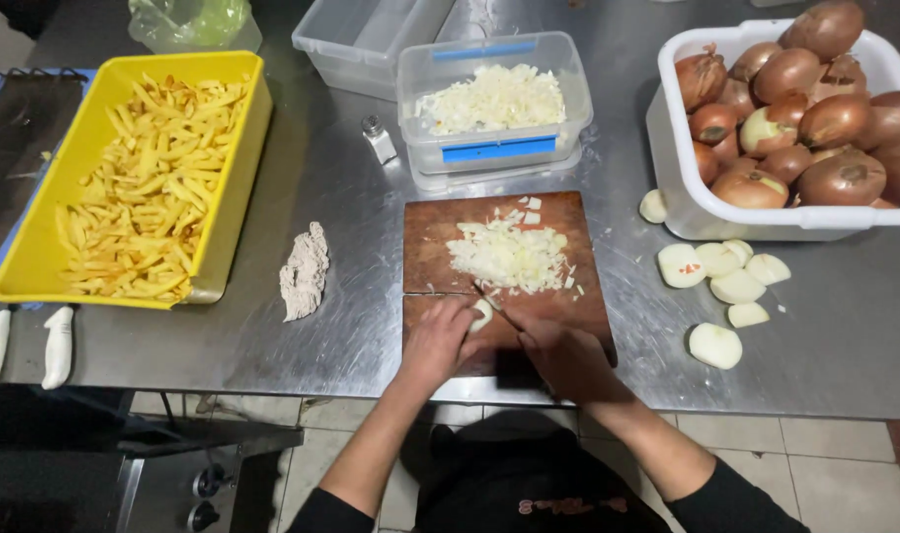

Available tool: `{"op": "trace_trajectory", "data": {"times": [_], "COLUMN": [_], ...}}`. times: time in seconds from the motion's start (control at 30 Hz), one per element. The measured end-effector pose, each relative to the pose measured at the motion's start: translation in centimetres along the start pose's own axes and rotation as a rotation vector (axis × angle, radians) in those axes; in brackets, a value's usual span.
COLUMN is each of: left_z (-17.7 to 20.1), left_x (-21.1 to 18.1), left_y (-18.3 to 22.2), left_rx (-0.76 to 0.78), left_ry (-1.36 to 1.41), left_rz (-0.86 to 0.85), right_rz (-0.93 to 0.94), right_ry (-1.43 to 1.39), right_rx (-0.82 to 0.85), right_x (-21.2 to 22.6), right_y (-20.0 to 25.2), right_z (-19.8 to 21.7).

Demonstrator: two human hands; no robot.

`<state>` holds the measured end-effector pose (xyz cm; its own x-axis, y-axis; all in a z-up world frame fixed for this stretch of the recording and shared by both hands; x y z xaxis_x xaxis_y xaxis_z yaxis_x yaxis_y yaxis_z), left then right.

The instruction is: Chopping onions on a wooden cutting board in a professional kitchen.

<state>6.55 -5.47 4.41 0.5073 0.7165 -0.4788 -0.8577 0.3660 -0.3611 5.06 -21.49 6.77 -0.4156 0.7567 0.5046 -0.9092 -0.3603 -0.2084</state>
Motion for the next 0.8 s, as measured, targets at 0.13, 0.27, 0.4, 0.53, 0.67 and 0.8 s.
{"op": "trace_trajectory", "data": {"times": [0.13,0.27,0.4,0.53,0.67,0.8], "left_z": [0.7,-0.8,-1.0,-1.1,-0.8,-1.4], "left_x": [-1.1,-1.1,-0.6,-0.6,-0.2,0.2], "left_y": [-1.5,-1.8,-1.4,-1.5,-1.4,-0.6], "left_rx": [0.125,0.258,0.199,0.206,0.170,0.110], "left_ry": [0.012,-0.059,-0.065,-0.088,-0.043,0.016], "left_rz": [-0.278,-0.355,-0.426,-0.390,-0.376,-0.425], "right_rz": [0.028,0.108,0.068,0.070,0.094,-0.037], "right_ry": [0.133,0.290,0.266,0.301,0.279,0.252], "right_rx": [0.009,-0.060,-0.065,-0.068,-0.178,0.011], "right_x": [-1.1,-0.5,0.9,-0.8,-0.1,-2.3], "right_y": [0.9,1.6,1.0,1.6,1.7,1.4], "right_z": [-3.9,-4.4,-2.9,-5.3,-4.1,-6.4]}}
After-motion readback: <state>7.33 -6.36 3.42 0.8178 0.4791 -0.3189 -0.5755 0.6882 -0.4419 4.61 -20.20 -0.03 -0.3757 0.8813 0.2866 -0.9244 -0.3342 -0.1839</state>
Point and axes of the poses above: each hand's wrist, its own y-axis away from the middle knuckle, its own z-axis out of the back of the hand, x = y × z, the point moved 10 cm from there along -y, towards the middle knuckle, and after that the axes turned 2 degrees about -z, right-handed, at the moved point
